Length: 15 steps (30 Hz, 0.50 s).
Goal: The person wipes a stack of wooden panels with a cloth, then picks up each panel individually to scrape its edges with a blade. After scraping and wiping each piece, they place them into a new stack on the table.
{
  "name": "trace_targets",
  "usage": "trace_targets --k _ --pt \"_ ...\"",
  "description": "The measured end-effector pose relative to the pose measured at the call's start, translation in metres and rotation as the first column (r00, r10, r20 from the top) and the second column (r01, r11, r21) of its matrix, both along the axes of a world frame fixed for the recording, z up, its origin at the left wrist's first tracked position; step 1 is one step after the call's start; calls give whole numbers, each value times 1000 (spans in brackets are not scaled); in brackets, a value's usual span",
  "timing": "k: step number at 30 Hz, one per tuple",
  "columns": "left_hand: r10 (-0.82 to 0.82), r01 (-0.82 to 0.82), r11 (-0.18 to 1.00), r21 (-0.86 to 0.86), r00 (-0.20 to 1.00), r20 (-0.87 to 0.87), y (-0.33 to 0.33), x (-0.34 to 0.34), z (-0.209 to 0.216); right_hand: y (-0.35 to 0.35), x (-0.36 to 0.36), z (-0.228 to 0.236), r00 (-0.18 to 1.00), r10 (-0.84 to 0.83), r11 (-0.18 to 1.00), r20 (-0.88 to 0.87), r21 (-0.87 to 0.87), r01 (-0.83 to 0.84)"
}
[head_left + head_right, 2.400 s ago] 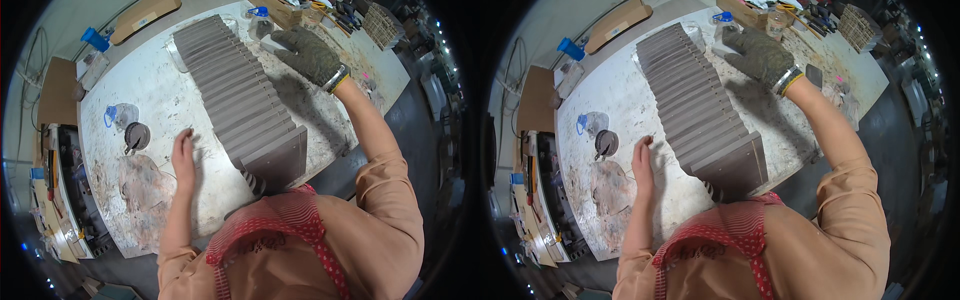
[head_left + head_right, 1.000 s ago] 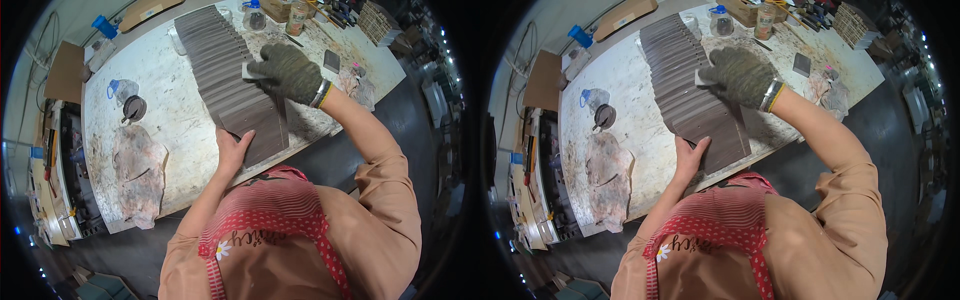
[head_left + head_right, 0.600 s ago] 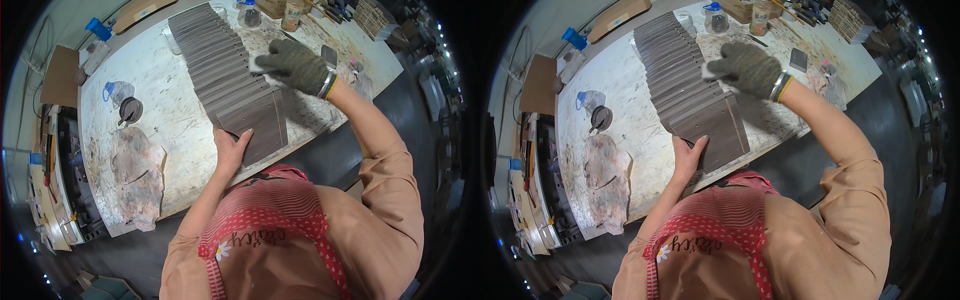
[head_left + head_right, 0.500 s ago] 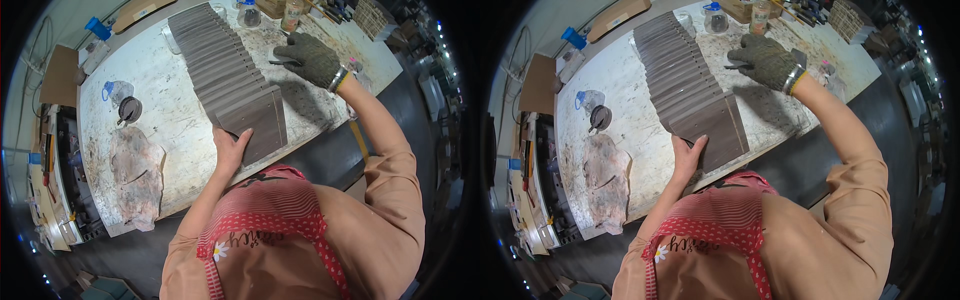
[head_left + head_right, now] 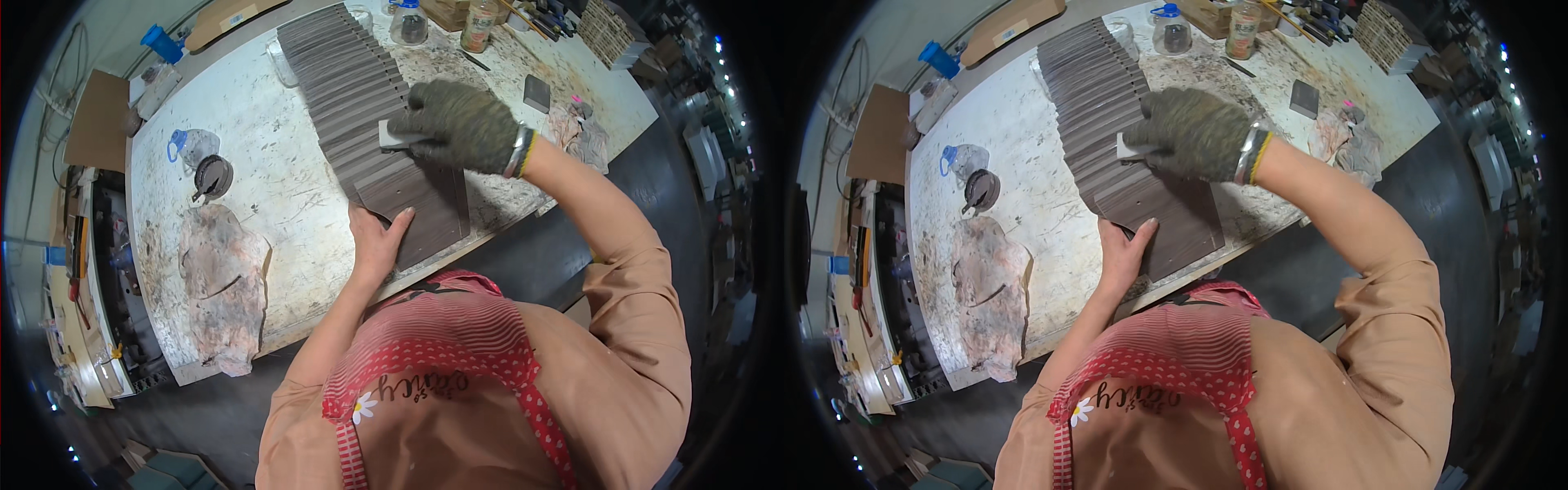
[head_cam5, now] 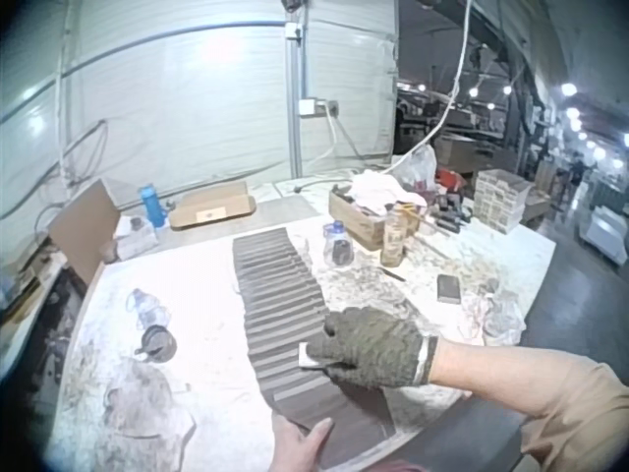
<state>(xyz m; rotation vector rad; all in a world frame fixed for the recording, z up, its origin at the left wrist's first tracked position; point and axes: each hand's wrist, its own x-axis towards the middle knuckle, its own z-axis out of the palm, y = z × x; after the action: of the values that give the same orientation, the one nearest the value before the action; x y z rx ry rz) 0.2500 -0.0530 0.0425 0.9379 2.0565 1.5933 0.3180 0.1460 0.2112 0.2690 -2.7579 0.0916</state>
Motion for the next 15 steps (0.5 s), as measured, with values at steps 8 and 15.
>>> trace_targets --k 8,15 --pt "-1 0 999 -36 1000 -30 -2 0 7 26 22 8 980 -191 982 49 -2 191" --pt "-8 8 1000 -13 1000 -21 -4 1 7 47 41 1 989 -120 986 -81 104 128"
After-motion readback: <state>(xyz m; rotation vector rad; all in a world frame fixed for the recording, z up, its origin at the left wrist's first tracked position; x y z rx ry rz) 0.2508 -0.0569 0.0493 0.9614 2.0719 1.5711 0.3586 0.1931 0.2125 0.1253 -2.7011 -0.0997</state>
